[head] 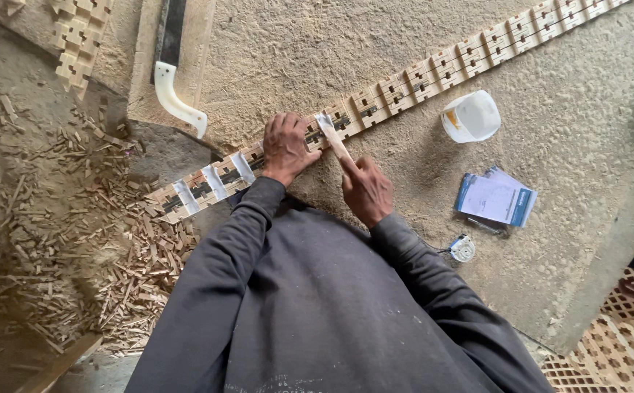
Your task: The person applies white glue to the joints of a long wooden lattice using a small brush. They repeatedly dip the brush into a small white container and spread the glue along the interlocking sections of the lattice.
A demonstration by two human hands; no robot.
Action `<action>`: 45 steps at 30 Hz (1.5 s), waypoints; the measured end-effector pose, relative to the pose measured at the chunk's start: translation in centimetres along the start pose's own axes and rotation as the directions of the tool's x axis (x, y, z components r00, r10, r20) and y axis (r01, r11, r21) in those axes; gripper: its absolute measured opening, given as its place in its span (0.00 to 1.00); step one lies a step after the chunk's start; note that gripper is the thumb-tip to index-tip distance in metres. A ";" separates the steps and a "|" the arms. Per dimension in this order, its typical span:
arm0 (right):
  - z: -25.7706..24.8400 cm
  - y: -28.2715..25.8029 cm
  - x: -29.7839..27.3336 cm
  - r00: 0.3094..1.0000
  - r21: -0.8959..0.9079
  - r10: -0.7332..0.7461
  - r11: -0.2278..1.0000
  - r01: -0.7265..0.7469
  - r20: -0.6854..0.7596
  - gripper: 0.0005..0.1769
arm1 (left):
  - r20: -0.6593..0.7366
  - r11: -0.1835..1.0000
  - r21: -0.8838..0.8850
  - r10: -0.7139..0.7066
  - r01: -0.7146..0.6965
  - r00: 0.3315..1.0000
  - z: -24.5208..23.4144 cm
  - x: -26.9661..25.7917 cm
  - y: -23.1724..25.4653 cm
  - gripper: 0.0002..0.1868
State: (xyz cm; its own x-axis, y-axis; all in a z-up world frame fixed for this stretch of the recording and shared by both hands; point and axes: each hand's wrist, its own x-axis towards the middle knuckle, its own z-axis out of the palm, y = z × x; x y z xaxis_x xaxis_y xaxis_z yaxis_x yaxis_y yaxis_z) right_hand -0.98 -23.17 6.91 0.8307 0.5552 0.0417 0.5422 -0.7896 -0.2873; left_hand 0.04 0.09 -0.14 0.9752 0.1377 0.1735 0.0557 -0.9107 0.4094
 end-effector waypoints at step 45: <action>-4.5 0.5 3.4 0.948 0.191 0.045 0.975 -0.110 0.316 0.18 | 0.042 1.000 -0.003 -0.004 0.004 0.999 -0.8 0.3 0.3 0.28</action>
State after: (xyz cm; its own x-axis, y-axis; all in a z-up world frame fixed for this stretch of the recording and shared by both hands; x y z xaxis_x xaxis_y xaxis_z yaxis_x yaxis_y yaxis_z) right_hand 2.67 -22.90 11.19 0.7719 0.5728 -0.2757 0.4132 -0.7817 -0.4672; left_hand 0.22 0.22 0.77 0.9831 0.1249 0.1341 0.0591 -0.9087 0.4131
